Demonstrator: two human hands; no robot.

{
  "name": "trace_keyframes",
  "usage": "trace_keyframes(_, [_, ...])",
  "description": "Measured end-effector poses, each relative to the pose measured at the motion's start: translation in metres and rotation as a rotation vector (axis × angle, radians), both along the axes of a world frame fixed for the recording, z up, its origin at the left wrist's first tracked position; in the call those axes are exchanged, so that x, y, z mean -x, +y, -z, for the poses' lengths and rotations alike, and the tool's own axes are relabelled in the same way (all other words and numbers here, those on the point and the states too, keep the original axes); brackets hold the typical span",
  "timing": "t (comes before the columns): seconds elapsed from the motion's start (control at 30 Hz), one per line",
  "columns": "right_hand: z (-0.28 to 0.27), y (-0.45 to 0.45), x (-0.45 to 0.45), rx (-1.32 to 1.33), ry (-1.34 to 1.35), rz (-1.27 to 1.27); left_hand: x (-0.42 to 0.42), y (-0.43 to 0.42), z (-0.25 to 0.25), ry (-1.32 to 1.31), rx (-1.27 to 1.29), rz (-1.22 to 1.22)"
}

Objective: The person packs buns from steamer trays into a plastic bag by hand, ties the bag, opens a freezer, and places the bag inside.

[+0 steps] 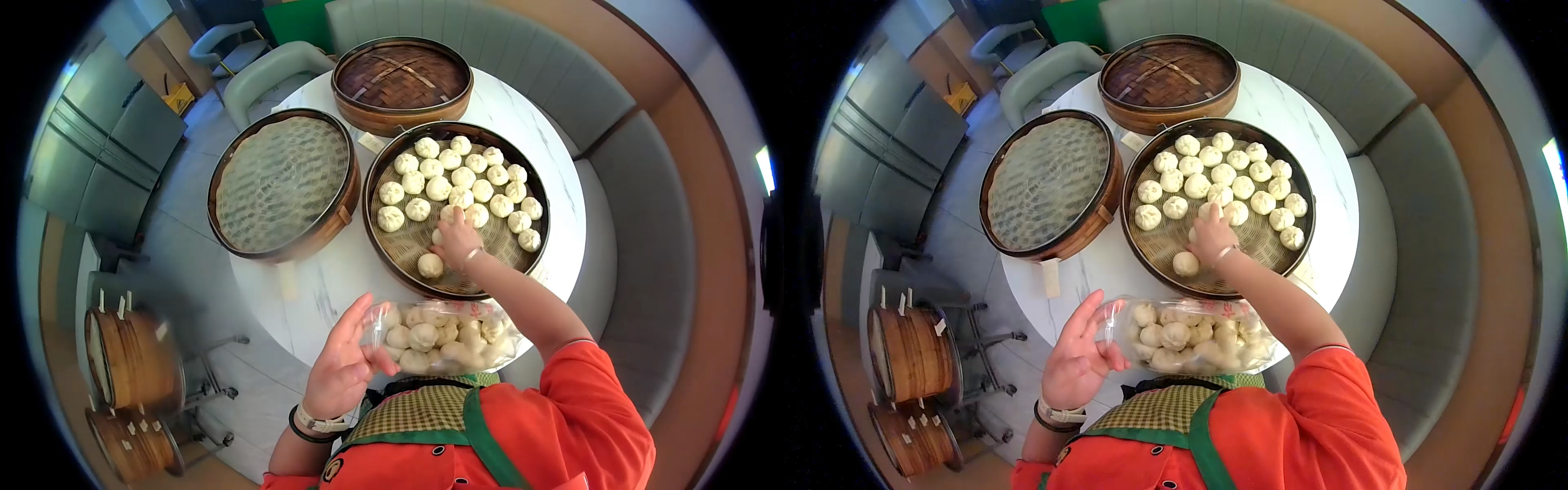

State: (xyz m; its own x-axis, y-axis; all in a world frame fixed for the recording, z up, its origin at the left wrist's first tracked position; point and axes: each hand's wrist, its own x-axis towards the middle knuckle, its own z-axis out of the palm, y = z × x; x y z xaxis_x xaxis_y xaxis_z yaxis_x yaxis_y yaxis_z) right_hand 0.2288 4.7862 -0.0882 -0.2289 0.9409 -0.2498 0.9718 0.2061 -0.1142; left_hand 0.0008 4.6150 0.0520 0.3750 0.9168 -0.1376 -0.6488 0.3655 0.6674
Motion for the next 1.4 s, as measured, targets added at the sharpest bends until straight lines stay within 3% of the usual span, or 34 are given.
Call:
trace_keyframes(0.1, [-0.005, 0.007, -0.014, 0.078, 0.11, -0.057, -0.001, 0.002, -0.005, -0.038, 0.029, -0.027])
trace_keyframes(0.17, [-0.016, 0.008, -0.017, -0.011, 0.188, -0.028, -0.001, 0.004, -0.004, -0.035, 0.014, -0.012])
trace_keyframes(0.3, [-0.008, 0.012, 0.008, -0.026, 0.041, 0.109, -0.004, 0.002, -0.001, -0.047, -0.012, 0.003])
trace_keyframes(0.37, [0.002, 0.021, 0.006, -0.06, 0.111, 0.179, -0.004, 0.001, 0.0, -0.035, -0.022, -0.005])
trace_keyframes(0.47, [0.013, 0.039, -0.025, -0.179, 0.569, 0.237, 0.0, -0.002, 0.003, -0.022, -0.018, -0.008])
trace_keyframes(0.5, [-0.009, 0.05, -0.041, 0.131, 0.761, 0.234, 0.001, -0.003, 0.003, -0.025, -0.017, -0.016])
trace_keyframes(0.57, [-0.011, 0.056, -0.065, 0.404, 1.397, 0.548, 0.001, -0.004, 0.004, -0.039, -0.012, -0.018])
trace_keyframes(0.6, [-0.01, 0.057, -0.076, 0.404, 1.393, 0.548, 0.001, -0.004, 0.005, -0.042, -0.011, -0.019])
trace_keyframes(0.67, [-0.009, 0.06, -0.093, 0.639, 1.877, 0.778, 0.0, -0.002, 0.004, -0.042, -0.018, -0.009])
trace_keyframes(0.77, [-0.003, 0.052, -0.091, 0.63, 1.794, 0.777, -0.001, 0.001, 0.003, -0.036, -0.014, -0.013])
trace_keyframes(0.8, [-0.006, 0.044, -0.082, 0.561, 1.533, 0.532, 0.0, 0.002, 0.003, -0.034, -0.016, -0.017])
trace_keyframes(0.83, [-0.024, 0.029, -0.065, 0.381, 1.016, 0.297, 0.0, 0.002, 0.003, -0.033, -0.006, -0.018])
trace_keyframes(0.9, [-0.006, 0.005, -0.043, -0.117, 0.462, -0.092, -0.003, 0.002, 0.001, -0.033, 0.014, -0.007])
trace_keyframes(1.03, [0.007, 0.011, -0.044, -0.352, 0.464, 0.028, -0.005, 0.005, -0.002, -0.033, 0.03, -0.031])
trace_keyframes(1.1, [0.011, 0.021, -0.047, -0.474, 0.263, 0.012, -0.005, 0.005, -0.002, -0.023, 0.038, -0.029])
trace_keyframes(1.27, [0.013, 0.019, -0.06, -0.371, 0.21, -0.004, -0.002, 0.007, -0.002, 0.043, 0.009, -0.015])
trace_keyframes(1.33, [0.006, 0.022, -0.073, -0.206, 0.325, 0.199, 0.0, 0.007, 0.001, 0.042, 0.0, -0.015])
trace_keyframes(1.4, [0.007, 0.016, -0.07, -0.274, 0.309, 0.119, -0.002, 0.007, 0.002, 0.04, -0.006, -0.008])
